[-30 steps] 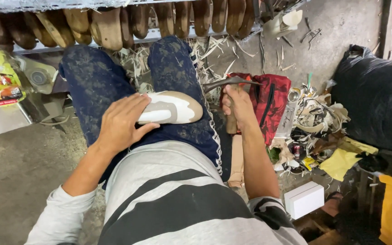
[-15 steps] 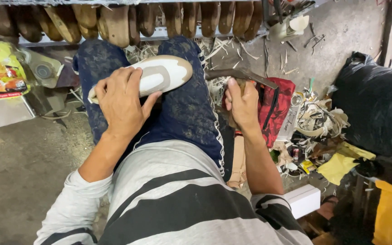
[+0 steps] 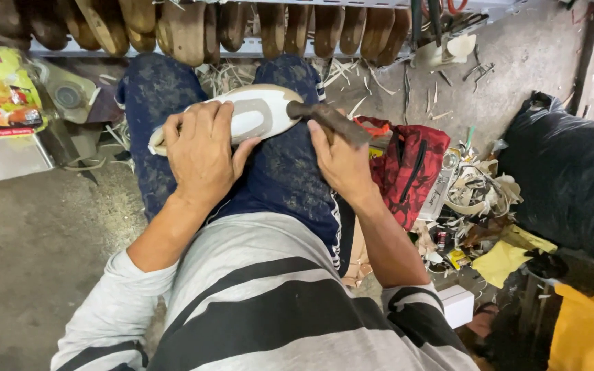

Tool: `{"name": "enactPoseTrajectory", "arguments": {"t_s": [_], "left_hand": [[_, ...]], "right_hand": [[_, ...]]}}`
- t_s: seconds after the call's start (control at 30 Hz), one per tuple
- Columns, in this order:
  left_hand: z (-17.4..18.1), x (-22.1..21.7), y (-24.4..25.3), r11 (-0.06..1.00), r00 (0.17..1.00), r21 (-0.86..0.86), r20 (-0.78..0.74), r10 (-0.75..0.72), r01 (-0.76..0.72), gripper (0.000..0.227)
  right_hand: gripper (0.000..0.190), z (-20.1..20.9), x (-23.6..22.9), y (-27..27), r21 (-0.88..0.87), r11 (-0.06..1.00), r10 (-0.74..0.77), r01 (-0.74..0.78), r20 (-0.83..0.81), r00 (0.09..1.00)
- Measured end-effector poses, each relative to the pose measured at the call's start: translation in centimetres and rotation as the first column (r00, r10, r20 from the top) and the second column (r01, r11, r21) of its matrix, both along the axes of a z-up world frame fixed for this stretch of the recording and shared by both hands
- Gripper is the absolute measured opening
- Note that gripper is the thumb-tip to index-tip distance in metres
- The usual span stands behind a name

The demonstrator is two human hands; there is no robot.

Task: The person sits on the floor and uses a curved metal blade to scrape and shape the edge of a shoe sole. They hold the shoe on their lap, repeatedly scraping the sole's perimeter and occasionally turning the shoe to work on different sections.

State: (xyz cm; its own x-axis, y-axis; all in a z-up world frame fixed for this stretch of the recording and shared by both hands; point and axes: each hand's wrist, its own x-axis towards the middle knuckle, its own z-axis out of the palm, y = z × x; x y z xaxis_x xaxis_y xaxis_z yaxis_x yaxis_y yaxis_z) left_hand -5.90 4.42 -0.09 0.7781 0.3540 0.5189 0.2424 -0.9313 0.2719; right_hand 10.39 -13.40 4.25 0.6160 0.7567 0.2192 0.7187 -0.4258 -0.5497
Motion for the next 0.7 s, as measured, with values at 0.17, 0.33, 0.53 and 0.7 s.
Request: {"name": "enactPoseTrajectory", "arguments": {"t_s": [0.17, 0.33, 0.53, 0.7], "left_hand": [[0.4, 0.1, 0.0, 1.000, 1.000, -0.016, 0.009, -0.006, 0.006, 0.059], [0.0, 0.3, 0.3, 1.000, 1.000, 0.015, 0.022, -0.021, 0.020, 0.058], [-0.8, -0.1, 0.2, 1.000, 0.998, 0.006, 0.057, -0.017, 0.017, 0.058], [2.9, -1.3, -1.0, 0.993, 0.967, -0.080, 0.248, -0.062, 0.085, 0.055]], "right_hand": [[0.039, -2.3, 0.2, -2.1, 0.046, 0.959, -0.272, 0.281, -0.134, 0.953], [0.024, 0.6, -0.1, 0.6, 0.031, 0.998, -0.054, 0.056, -0.048, 0.997], [0.024, -1.9, -0.4, -0.2, 0.147, 0.977, -0.172, 0.156, 0.105, 0.979], [0.032, -3.0, -0.5, -2.9, 0.108, 0.980, -0.147, 0.165, -0.157, 0.977]]}}
